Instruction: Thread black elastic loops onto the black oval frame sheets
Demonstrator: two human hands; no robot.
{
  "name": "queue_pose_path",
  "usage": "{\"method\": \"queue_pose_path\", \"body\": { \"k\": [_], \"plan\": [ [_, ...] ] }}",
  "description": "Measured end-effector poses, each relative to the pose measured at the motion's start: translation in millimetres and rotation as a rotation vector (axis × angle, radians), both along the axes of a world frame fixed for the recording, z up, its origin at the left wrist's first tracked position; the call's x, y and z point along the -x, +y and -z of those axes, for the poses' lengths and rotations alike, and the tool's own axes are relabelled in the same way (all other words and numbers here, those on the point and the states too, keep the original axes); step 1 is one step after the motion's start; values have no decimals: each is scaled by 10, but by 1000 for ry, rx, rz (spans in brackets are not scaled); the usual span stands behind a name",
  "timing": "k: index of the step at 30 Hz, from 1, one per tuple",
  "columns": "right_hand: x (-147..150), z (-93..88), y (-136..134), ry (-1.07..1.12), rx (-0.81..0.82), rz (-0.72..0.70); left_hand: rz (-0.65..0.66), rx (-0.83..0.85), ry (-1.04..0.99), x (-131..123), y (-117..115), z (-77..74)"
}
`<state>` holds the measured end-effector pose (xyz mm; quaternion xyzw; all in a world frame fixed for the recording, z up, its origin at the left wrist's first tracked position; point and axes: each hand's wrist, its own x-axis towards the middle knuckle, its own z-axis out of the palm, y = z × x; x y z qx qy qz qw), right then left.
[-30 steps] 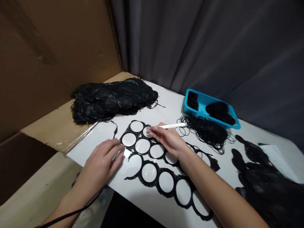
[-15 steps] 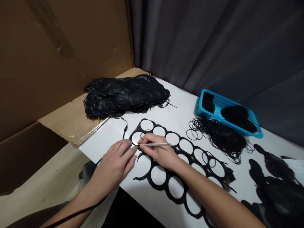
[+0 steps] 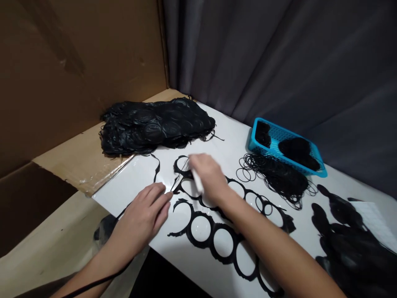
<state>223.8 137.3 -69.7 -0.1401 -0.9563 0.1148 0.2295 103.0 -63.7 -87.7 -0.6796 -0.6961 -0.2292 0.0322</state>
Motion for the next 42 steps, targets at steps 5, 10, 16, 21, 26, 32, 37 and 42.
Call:
{"method": "queue_pose_path", "body": {
  "k": [5,10,16,21,26,32,37,42],
  "plan": [
    [-57,-108,747,304,438,441,7,-30,-18,17,-11,16],
    [-362,-137,817,483,1287,470,-30,-34,-45,39,1,-3],
    [-565,-88,557,547,1714,422,-57,-83,-1,51,218,-121],
    [-523,-11,277,332,1484,262,97,47,14,-93,508,-74],
    [-511,30,77,99,1067,168,130,60,57,-179,624,45],
    [-470,73,20,68,900,151,119,63,60,-164,605,103],
    [-461,77,33,54,795,132,118,74,52,-172,616,87],
    [-466,84,-69,21,572,49,123,83,29,-170,614,76]
  ]
}}
